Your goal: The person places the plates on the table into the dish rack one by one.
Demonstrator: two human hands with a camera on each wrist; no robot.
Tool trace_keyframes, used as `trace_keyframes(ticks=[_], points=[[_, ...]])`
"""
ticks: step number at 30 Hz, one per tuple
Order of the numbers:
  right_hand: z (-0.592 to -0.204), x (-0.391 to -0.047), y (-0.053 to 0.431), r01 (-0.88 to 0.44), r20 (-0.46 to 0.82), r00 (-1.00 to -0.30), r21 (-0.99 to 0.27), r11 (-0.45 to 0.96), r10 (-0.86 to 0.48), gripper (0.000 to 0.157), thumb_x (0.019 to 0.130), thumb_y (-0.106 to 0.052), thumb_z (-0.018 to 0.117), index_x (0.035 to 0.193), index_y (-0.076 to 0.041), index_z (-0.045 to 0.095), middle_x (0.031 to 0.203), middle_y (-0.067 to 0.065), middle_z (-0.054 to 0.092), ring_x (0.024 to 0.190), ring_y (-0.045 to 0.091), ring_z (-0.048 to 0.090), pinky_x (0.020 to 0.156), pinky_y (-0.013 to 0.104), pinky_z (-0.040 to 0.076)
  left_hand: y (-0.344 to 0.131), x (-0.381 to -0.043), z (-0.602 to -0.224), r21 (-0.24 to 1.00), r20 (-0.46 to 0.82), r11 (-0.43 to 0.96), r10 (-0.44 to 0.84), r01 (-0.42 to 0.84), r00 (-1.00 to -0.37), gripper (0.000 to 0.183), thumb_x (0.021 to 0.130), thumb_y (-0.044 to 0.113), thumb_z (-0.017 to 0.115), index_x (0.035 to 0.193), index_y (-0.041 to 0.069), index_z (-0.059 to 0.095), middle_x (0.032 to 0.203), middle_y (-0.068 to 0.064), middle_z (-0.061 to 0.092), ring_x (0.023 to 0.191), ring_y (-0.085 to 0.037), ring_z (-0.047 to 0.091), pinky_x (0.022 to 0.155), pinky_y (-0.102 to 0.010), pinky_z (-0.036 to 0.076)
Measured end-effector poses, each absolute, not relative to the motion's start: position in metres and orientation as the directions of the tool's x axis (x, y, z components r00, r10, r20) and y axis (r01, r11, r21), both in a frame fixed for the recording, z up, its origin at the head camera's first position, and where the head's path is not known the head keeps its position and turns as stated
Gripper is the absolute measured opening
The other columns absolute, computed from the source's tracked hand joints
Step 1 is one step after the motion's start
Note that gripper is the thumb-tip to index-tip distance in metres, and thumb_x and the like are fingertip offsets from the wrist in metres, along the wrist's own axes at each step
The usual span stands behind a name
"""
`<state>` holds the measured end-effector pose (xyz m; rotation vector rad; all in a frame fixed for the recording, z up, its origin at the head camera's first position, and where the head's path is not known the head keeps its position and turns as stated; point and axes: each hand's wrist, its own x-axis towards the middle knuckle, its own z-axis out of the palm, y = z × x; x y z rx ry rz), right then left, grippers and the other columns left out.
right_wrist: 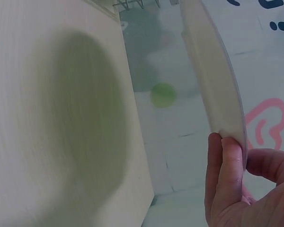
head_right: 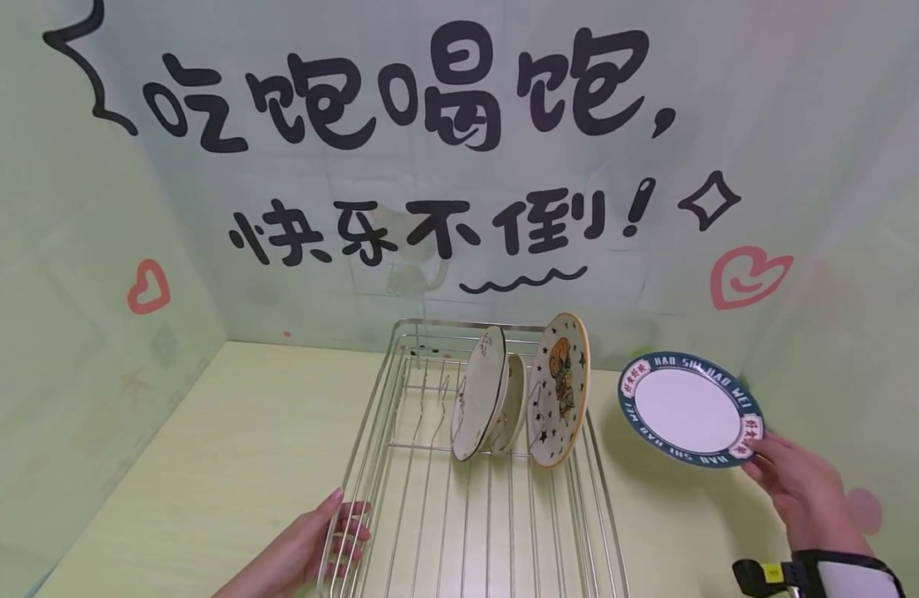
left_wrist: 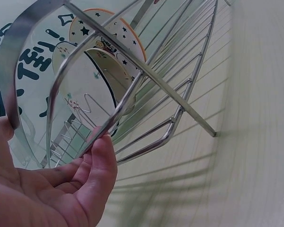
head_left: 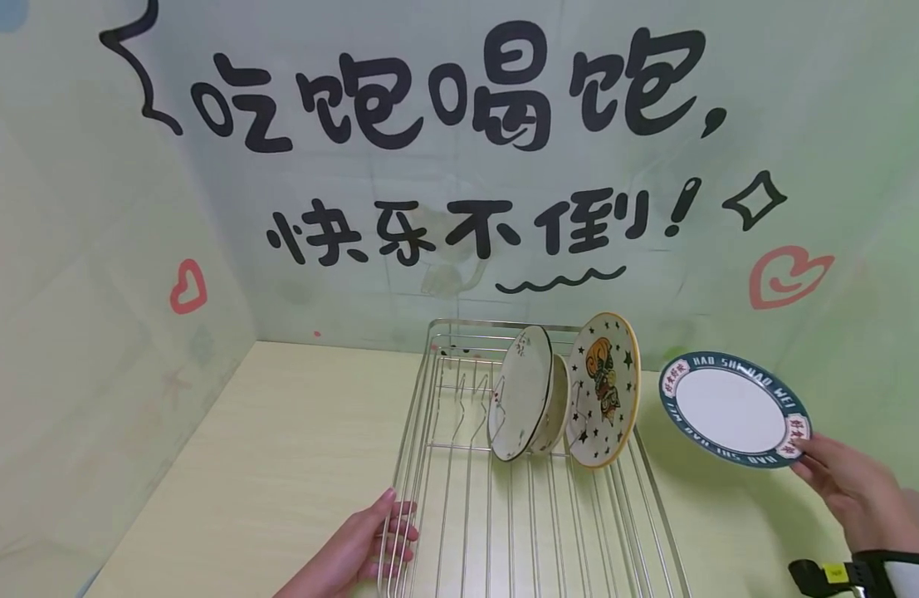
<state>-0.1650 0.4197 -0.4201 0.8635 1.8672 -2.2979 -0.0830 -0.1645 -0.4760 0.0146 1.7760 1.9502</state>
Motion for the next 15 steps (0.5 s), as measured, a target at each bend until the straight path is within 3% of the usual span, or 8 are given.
trace_keyframes(ticks=[10, 15], points=[[-0.412, -0.164, 0.423, 0.346, -0.398, -0.866, -0.914, -0.212, 0.302, 0.016, 0.081, -0.022, 0.072, 0.069, -0.029, 0.063, 0.071, -0.007, 0.063, 0.067, 0.011, 0.062, 0.066, 0.022, 0.053, -0.165, -0.083, -0.477, 0.932, -0.327, -0.029, 0.363, -0.361, -0.873, 0.070, 0.100, 0.048, 0.028, 0.132, -0.014, 0.036, 0.096, -0.010, 0.058, 0.080, -0.020, 0.060, 0.065, -0.031, 0.052], [-0.403, -0.165, 0.424, 0.276, -0.350, -0.888, -0.925, -0.263, 0.299, 0.014, 0.079, -0.021, 0.073, 0.072, -0.028, 0.063, 0.072, -0.006, 0.063, 0.067, 0.012, 0.063, 0.063, 0.022, 0.053, -0.165, -0.083, -0.478, 0.928, -0.327, -0.049, 0.370, -0.369, -0.870, 0.069, 0.100, 0.048, 0.029, 0.131, -0.013, 0.037, 0.096, -0.010, 0.058, 0.079, -0.019, 0.059, 0.064, -0.030, 0.051]])
